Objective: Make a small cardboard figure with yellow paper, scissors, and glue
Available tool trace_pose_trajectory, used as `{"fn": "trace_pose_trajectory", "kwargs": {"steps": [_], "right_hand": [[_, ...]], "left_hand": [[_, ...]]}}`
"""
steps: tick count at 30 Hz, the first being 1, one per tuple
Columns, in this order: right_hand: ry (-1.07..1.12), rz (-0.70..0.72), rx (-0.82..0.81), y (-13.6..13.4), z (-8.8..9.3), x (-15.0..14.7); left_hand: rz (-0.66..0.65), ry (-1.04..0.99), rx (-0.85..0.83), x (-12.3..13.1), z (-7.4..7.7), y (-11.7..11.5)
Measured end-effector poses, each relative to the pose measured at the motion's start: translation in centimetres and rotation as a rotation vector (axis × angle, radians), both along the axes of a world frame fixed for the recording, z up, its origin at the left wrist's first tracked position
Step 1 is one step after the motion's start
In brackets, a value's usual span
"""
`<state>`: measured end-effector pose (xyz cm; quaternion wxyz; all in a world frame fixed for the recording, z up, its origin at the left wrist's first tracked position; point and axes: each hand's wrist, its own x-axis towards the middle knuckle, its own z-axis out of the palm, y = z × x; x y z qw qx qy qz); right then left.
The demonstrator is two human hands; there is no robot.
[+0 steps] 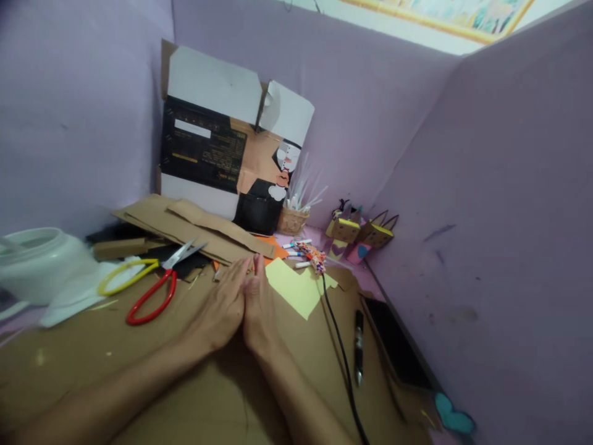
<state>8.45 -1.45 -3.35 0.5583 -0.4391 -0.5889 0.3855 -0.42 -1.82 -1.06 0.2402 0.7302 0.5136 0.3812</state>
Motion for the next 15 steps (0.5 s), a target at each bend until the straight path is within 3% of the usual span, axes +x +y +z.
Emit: {"fn": "trace_pose_trajectory", "kwargs": {"steps": [5,11,15], "right_hand": [[0.135,-0.015,-0.036,0.3,-1.1,-0.2],[0.281,0.002,-0.058,0.7,-1.3,-0.2],[0.267,-0.006,-0.076,0.7,-1.4,-0.1]], "left_hand": [[0.138,-0.205,-0.074,-0.2,-0.8,-0.5],[0.120,-0.419,-0.204,-0.2,-1.2,-0.7],[0.107,-0.605,-0.200,-0.1,-2.1,-0.4]]}}
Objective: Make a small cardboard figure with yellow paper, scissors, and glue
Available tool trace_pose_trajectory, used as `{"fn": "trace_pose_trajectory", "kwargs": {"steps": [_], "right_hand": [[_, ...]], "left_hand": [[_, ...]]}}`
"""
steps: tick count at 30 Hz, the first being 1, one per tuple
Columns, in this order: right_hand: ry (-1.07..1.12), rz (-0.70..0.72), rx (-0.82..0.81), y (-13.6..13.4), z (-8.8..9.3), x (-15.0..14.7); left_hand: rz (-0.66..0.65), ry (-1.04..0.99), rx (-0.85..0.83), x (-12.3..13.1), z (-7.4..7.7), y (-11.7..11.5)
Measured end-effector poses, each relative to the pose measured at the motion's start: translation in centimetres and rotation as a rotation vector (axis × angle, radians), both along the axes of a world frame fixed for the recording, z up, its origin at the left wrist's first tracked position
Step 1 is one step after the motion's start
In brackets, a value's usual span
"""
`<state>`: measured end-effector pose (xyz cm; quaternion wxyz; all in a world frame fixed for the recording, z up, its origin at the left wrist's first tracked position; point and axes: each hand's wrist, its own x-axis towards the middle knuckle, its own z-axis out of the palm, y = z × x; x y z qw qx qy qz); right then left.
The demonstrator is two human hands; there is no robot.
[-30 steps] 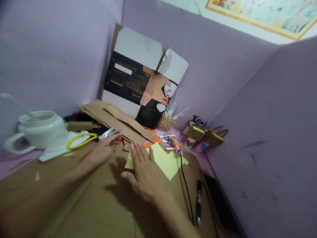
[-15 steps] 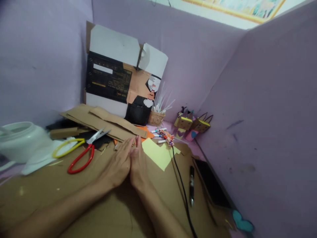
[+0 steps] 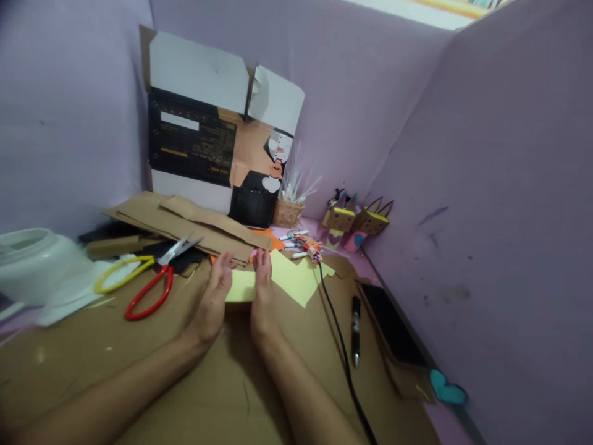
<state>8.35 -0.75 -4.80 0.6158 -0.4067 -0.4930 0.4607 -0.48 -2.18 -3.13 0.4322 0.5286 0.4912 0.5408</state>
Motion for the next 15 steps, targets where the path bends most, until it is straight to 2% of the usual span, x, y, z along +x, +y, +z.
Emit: {"fn": "trace_pose_trajectory", "kwargs": {"steps": [7,11,15], "right_hand": [[-0.151,-0.060,0.008,-0.5,-0.1,-0.2],[-0.242,-0.140,0.066,-0.7,0.0,-0.3],[-0.289,-0.104,0.064,-0.6,-0.1,-0.1]], "left_hand": [[0.026,-0.033,-0.061,0.0,-0.4,0.2],[0.015,0.074,-0.080,-0.4,-1.0,0.6],[0.032,0.153,-0.081,-0.7,-1.5,1.0]]}}
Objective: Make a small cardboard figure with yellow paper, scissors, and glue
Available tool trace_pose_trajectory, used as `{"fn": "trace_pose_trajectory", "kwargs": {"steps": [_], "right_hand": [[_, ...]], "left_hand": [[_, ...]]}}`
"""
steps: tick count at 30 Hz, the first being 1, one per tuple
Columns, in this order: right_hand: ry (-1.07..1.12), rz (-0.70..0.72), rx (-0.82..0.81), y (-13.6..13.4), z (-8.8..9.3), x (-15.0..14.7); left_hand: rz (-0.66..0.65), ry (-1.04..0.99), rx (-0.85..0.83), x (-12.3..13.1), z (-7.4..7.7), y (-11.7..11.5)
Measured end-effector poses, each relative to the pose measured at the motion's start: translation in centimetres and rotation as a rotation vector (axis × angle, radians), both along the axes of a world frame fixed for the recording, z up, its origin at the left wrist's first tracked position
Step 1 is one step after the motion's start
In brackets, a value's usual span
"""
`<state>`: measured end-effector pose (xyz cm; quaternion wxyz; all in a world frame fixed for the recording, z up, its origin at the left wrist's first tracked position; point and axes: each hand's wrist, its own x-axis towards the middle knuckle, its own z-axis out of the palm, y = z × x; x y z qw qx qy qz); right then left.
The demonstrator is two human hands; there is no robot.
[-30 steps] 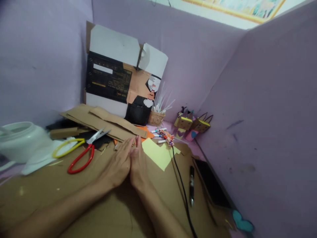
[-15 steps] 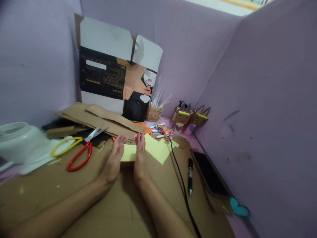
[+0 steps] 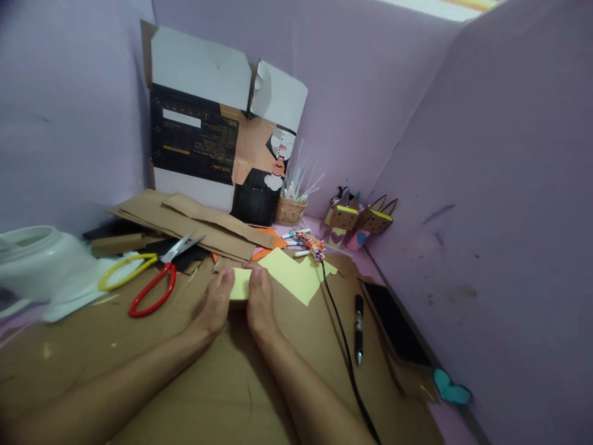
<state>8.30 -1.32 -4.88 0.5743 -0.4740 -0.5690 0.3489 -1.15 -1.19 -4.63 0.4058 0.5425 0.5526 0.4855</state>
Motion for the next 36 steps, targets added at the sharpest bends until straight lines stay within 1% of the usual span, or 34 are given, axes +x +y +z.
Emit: {"fn": "trace_pose_trajectory", "kwargs": {"steps": [4,7,10,14,16,19,21,23,25,27,29,31,32,34,36], "right_hand": [[-0.002,0.015,-0.068,0.2,0.0,0.2],[0.014,-0.006,-0.105,0.2,0.0,0.1],[0.035,-0.063,-0.103,0.1,0.1,-0.2],[0.072,-0.103,-0.065,0.0,0.2,-0.4],[0.093,-0.098,-0.068,0.1,0.3,-0.4],[0.132,-0.099,-0.117,0.3,0.4,-0.3],[0.151,-0.099,-0.153,0.4,0.3,-0.3],[0.153,-0.095,-0.172,0.5,0.1,-0.2],[0.114,-0.127,-0.144,0.5,-0.1,0.0],[-0.008,-0.201,-0.013,0.5,-0.1,0.4],[-0.231,-0.228,0.193,0.4,0.1,0.8],[-0.438,-0.168,0.339,0.4,0.3,1.2],[-0.497,-0.126,0.369,0.4,0.4,1.4],[-0.523,-0.053,0.366,0.4,0.4,1.5],[-0.486,0.007,0.320,0.3,0.3,1.6]], "left_hand": [[0.009,-0.023,-0.011,0.0,-0.2,0.3],[0.019,-0.010,-0.033,0.0,-0.1,0.1],[0.056,-0.001,-0.015,0.1,0.4,-0.3],[0.058,-0.038,0.006,0.2,1.0,-0.6],[0.063,-0.070,-0.016,0.2,1.1,-0.4],[0.039,-0.118,-0.055,0.0,1.0,0.3],[0.038,-0.096,-0.064,-0.2,1.0,0.7],[0.082,0.001,-0.011,-0.6,1.2,0.9],[0.122,0.204,0.151,-0.9,1.6,0.9],[0.104,0.463,0.378,-1.2,2.1,0.6],[0.028,0.677,0.545,-1.4,2.3,0.4],[-0.065,0.767,0.586,-1.5,2.3,0.3],[-0.106,0.774,0.576,-1.5,2.3,0.3],[-0.169,0.753,0.546,-1.6,2.1,0.4],[-0.216,0.721,0.513,-1.8,1.9,0.5]]}}
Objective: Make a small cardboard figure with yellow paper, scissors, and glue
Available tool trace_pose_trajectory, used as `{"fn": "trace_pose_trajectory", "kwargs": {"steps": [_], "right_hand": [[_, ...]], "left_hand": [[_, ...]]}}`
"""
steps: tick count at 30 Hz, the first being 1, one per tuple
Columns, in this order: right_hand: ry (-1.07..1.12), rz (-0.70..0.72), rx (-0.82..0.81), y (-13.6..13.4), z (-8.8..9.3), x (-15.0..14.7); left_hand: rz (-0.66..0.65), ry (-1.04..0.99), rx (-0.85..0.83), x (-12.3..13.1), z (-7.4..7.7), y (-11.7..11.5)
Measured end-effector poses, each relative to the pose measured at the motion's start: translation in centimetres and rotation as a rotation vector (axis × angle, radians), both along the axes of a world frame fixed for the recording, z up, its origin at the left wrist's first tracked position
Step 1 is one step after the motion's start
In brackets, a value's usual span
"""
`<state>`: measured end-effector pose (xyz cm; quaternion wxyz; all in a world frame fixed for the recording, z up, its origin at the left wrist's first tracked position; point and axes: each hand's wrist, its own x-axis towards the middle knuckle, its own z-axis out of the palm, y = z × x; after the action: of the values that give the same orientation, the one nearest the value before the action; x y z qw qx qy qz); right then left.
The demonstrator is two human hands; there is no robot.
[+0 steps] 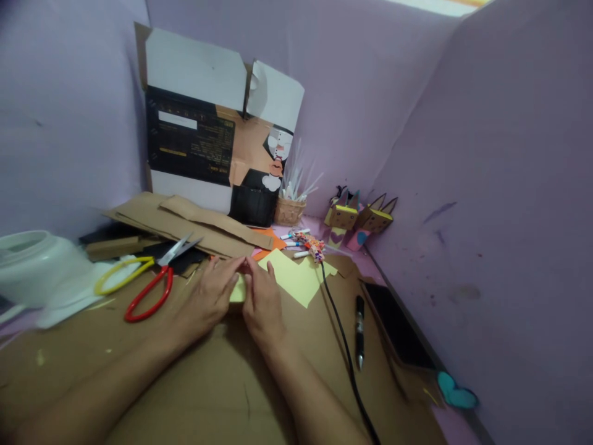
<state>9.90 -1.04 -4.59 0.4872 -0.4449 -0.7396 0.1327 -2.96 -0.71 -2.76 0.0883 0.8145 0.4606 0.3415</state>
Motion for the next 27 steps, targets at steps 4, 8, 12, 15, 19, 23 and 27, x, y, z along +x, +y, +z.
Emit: {"fn": "trace_pose_trajectory", "kwargs": {"steps": [4,8,12,15,19,23,27], "right_hand": [[0.077,0.046,-0.106,-0.3,-0.3,0.0],[0.156,0.074,-0.101,-0.4,-0.4,-0.3],[0.237,0.078,-0.127,-0.5,-0.2,-0.6],[0.278,0.088,-0.149,-0.6,-0.3,-0.7],[0.303,0.131,-0.217,-0.8,-0.7,-0.2],[0.308,0.234,-0.361,-1.2,-0.7,0.9],[0.259,0.356,-0.423,-1.1,-0.7,2.1]], "left_hand": [[-0.056,-0.103,-0.099,-0.3,-0.3,-0.1],[-0.086,-0.189,-0.145,-0.2,-0.4,-0.3],[-0.070,-0.257,-0.166,0.0,-0.1,-0.7],[-0.060,-0.334,-0.253,-0.1,-0.2,-0.9],[-0.122,-0.384,-0.383,-0.9,-0.6,-0.9],[-0.220,-0.336,-0.516,-2.4,-0.6,-0.7],[-0.328,-0.243,-0.521,-3.5,-0.5,-0.5]]}}
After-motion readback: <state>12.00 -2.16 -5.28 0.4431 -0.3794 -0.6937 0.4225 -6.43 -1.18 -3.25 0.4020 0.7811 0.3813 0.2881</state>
